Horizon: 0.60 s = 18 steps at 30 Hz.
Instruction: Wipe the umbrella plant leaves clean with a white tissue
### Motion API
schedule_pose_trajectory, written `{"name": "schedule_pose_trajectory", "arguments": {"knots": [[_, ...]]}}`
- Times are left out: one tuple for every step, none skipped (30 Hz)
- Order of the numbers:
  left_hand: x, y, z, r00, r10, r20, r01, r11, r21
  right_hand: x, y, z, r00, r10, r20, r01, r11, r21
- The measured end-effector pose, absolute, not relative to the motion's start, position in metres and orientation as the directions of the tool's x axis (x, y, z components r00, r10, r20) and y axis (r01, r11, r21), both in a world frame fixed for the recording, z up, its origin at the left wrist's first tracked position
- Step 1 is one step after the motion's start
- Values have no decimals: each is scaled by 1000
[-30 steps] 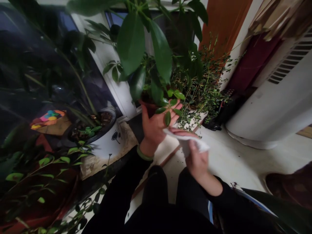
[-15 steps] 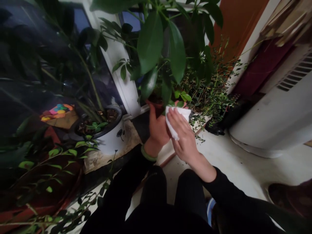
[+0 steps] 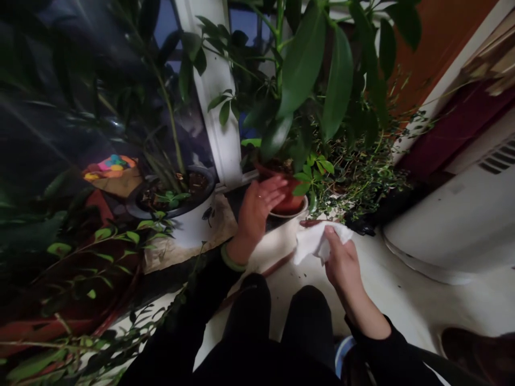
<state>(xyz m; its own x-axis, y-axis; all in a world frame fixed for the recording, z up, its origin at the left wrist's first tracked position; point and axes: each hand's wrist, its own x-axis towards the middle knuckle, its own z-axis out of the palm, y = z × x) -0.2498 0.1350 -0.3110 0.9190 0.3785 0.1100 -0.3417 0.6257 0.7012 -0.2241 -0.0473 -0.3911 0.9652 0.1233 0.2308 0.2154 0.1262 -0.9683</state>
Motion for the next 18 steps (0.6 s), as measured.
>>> {"name": "schedule_pose_trajectory", "arguments": {"knots": [[-248,139,-311,885,460,79,-378,607,699,-217,-45,-392,974,111,198,189,89,-978],[-244,142,-310,848,529,44,-407,595,693,-212,-41,-393,977,96,189,184,61,-981],[-240,145,-309,818,575,17,-428,589,685,-208,-36,-392,978,83,193,190,46,-981],[-236,148,-308,800,600,-3,-442,592,674,-207,-31,-390,976,80,203,200,40,-979],[-232,149,-306,790,613,-15,-453,600,660,-207,-26,-388,974,82,213,210,41,-977],[-229,150,-305,786,617,-24,-459,610,646,-209,-21,-384,971,88,223,220,47,-974],[-226,151,-305,785,618,-30,-463,619,635,-212,-17,-380,967,101,234,229,54,-972],[-225,150,-304,783,621,-31,-469,623,626,-216,-14,-376,962,123,244,238,62,-969],[-225,149,-304,777,629,-24,-481,619,621,-221,-13,-372,955,155,254,246,70,-967],[-227,148,-303,768,640,-12,-497,609,619,-224,-13,-369,945,197,262,251,78,-965],[-229,146,-302,763,646,8,-512,596,619,-226,-14,-366,932,251,263,249,89,-964],[-232,144,-300,763,645,43,-528,582,618,-226,-17,-364,916,310,255,233,105,-967],[-235,141,-298,771,630,89,-539,572,618,-224,-21,-361,903,357,238,205,129,-970],[-238,138,-295,788,600,140,-543,570,616,-220,-27,-358,897,385,219,169,160,-973],[-241,135,-291,808,559,187,-541,577,612,-214,-33,-353,904,373,210,142,202,-969],[-243,132,-286,825,521,217,-533,590,607,-207,-40,-347,925,318,210,131,254,-958],[-244,129,-281,840,493,228,-520,606,602,-200,-47,-339,947,229,227,151,309,-939],[-245,126,-276,851,478,218,-503,622,600,-194,-55,-329,961,77,267,224,356,-907]]}}
